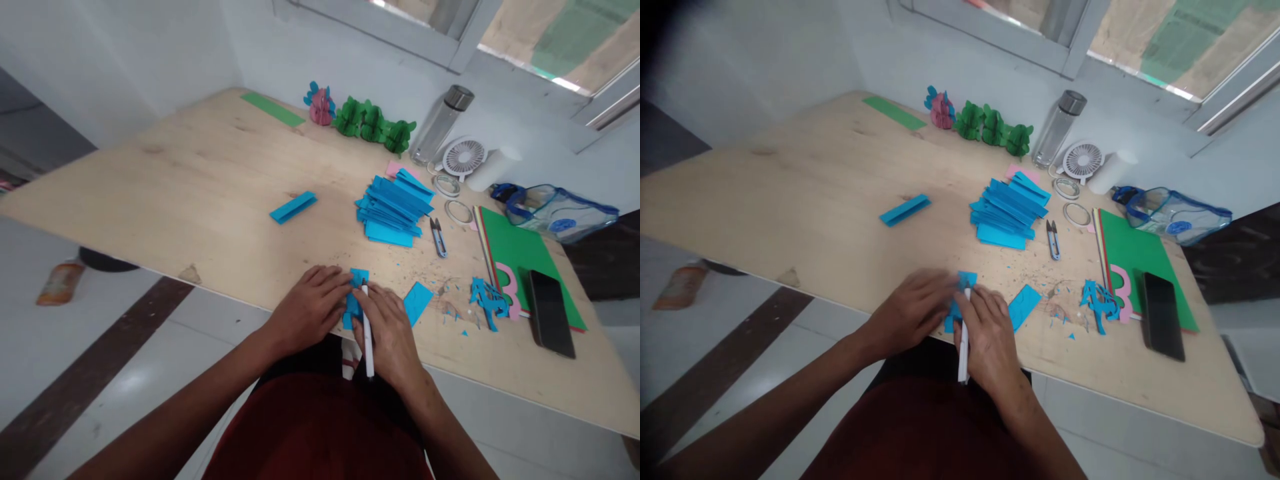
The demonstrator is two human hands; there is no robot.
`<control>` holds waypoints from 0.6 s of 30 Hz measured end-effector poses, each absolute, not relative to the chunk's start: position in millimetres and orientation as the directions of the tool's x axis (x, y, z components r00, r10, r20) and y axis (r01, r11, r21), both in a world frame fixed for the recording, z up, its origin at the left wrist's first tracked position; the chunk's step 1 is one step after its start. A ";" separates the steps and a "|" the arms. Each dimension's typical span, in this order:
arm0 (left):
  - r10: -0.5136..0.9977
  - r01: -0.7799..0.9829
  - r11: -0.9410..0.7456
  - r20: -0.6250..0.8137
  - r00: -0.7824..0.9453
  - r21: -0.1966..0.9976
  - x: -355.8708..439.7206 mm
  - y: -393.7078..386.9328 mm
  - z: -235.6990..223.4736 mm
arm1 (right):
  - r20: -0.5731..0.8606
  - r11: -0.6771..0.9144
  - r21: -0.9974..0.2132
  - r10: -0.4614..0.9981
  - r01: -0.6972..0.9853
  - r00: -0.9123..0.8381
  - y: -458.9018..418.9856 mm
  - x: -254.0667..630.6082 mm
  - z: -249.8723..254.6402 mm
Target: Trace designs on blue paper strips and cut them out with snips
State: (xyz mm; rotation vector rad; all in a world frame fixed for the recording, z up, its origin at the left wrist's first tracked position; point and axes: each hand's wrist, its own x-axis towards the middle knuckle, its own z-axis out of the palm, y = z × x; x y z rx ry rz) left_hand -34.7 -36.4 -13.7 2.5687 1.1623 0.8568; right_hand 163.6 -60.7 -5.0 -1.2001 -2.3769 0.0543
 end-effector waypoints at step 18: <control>0.754 0.635 -0.656 0.391 0.528 0.407 -32.8 -38.2 -7.9 | 0.372 0.601 -0.309 0.790 0.737 -0.488 -59.3 164.4 -6.1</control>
